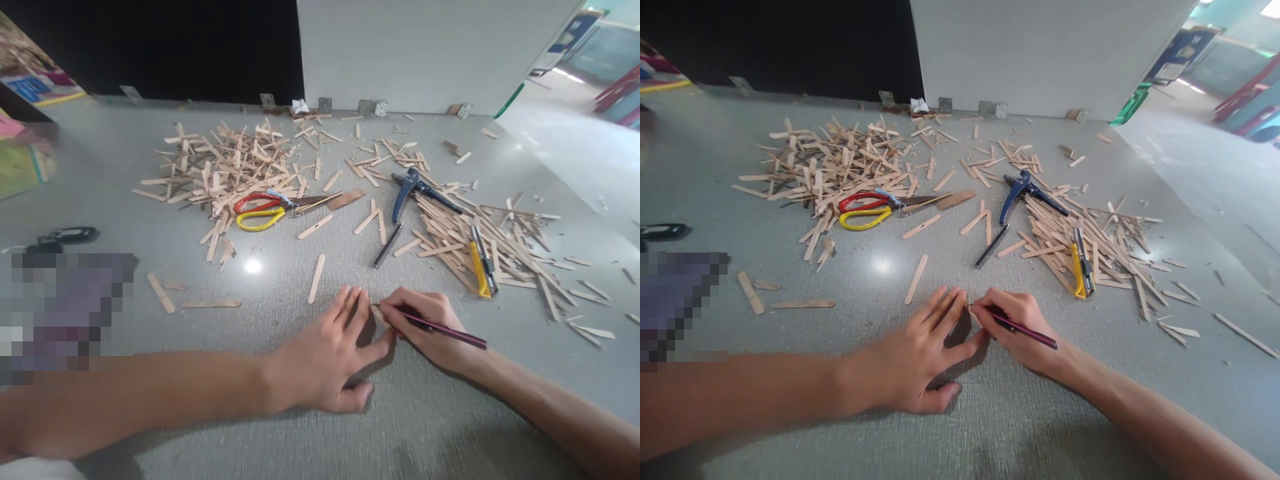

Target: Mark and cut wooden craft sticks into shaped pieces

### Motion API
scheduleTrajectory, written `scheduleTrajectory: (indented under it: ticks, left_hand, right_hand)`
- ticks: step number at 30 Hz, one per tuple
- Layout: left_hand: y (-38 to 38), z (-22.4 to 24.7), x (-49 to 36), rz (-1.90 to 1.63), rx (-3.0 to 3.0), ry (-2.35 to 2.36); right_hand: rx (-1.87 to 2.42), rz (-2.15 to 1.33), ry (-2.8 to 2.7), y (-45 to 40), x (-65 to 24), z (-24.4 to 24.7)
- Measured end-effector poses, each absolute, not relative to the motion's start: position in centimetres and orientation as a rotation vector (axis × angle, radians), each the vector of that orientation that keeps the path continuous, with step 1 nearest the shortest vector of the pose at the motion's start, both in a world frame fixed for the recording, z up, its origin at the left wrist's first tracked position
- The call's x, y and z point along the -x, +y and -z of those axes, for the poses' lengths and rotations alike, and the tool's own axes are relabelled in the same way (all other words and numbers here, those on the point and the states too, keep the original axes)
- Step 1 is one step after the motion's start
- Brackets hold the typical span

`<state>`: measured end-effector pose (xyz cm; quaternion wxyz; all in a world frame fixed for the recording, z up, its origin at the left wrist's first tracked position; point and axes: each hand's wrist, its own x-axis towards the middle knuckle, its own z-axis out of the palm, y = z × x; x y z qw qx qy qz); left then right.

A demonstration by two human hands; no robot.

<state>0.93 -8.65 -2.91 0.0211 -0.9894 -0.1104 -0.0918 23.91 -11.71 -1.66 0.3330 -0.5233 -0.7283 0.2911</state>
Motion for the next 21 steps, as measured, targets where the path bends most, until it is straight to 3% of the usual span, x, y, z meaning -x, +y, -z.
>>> scheduleTrajectory:
  ticks: [21]
  left_hand:
    - [-8.68, 3.18, -0.94, 0.274, 3.109, -0.352]
  right_hand:
    - [1.336, -0.783, -1.919, -11.61, -24.03, 2.08]
